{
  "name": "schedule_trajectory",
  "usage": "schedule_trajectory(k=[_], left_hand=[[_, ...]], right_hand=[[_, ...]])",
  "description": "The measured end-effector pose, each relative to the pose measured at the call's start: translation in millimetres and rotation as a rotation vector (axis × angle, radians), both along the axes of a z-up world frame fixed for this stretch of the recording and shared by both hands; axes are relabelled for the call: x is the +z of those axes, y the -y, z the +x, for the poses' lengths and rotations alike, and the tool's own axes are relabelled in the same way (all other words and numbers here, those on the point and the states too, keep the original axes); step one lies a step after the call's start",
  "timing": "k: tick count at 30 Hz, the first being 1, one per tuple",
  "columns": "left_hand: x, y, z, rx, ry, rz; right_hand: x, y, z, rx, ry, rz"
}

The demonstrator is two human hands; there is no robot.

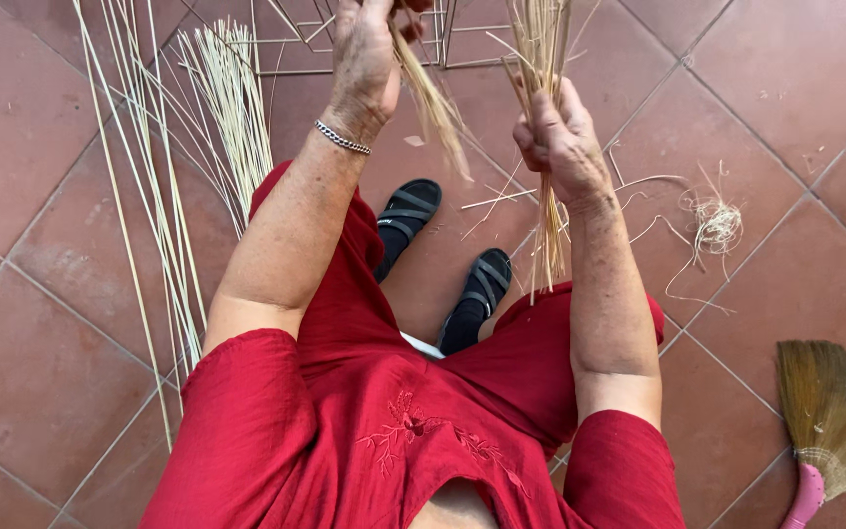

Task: The person sits on a tiled floor and processes a bundle of thin bamboo strips. They separate the strips by hand, align them, and trim the ends using a pair of scissors. The person repeatedly picks up strips, aligns them, and cuts them to a uniform length.

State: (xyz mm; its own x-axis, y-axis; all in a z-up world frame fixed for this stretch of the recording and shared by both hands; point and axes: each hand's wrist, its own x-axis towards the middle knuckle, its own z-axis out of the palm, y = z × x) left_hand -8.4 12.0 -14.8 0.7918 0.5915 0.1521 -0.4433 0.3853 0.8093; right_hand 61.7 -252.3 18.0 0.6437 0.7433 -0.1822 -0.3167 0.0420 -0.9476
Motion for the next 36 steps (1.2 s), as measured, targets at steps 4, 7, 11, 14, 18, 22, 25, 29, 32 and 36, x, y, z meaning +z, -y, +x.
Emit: schedule_trajectory(k=[4, 7, 11, 14, 18, 22, 25, 29, 32, 36], left_hand=[[6.6, 5.5, -0.9, -0.089, 0.071, -0.082], [-4.7, 9.9, 8.7, -0.049, 0.038, -0.127], [-1.1, 21.1, 8.4, 0.037, -0.021, 0.059], [6.4, 29.4, 9.3, 0.012, 0.007, 0.080], [2.5, 34.8, 8.8, 0.019, -0.022, 0.103], [2.3, 29.9, 7.3, -0.014, -0.011, 0.071], [2.0, 26.0, 9.1, -0.016, -0.020, 0.020], [-17.0, 4.6, 11.5, 0.116, -0.084, -0.004], [-43.1, -35.2, 12.2, 0.207, -0.008, -0.070], [-56.6, -94.7, -2.9, 0.336, 0.067, -0.118]], right_hand=[[0.9, 1.6, 4.1, -0.064, 0.073, -0.027], [-4.1, -0.2, 4.2, -0.087, 0.150, -0.062], [-7.0, -3.1, -1.2, -0.079, 0.234, -0.071], [-6.2, -5.3, -6.3, -0.078, 0.266, -0.121], [-8.6, -6.8, -10.7, -0.066, 0.272, -0.105], [-12.7, -6.6, -8.3, -0.082, 0.228, -0.078], [-18.0, -5.1, 0.1, -0.124, 0.241, -0.043], [-23.4, 11.9, 18.3, -0.146, 0.290, 0.001], [-26.8, 32.1, 31.8, -0.171, 0.303, -0.114], [-41.1, 51.4, 49.9, -0.248, 0.309, -0.144]])
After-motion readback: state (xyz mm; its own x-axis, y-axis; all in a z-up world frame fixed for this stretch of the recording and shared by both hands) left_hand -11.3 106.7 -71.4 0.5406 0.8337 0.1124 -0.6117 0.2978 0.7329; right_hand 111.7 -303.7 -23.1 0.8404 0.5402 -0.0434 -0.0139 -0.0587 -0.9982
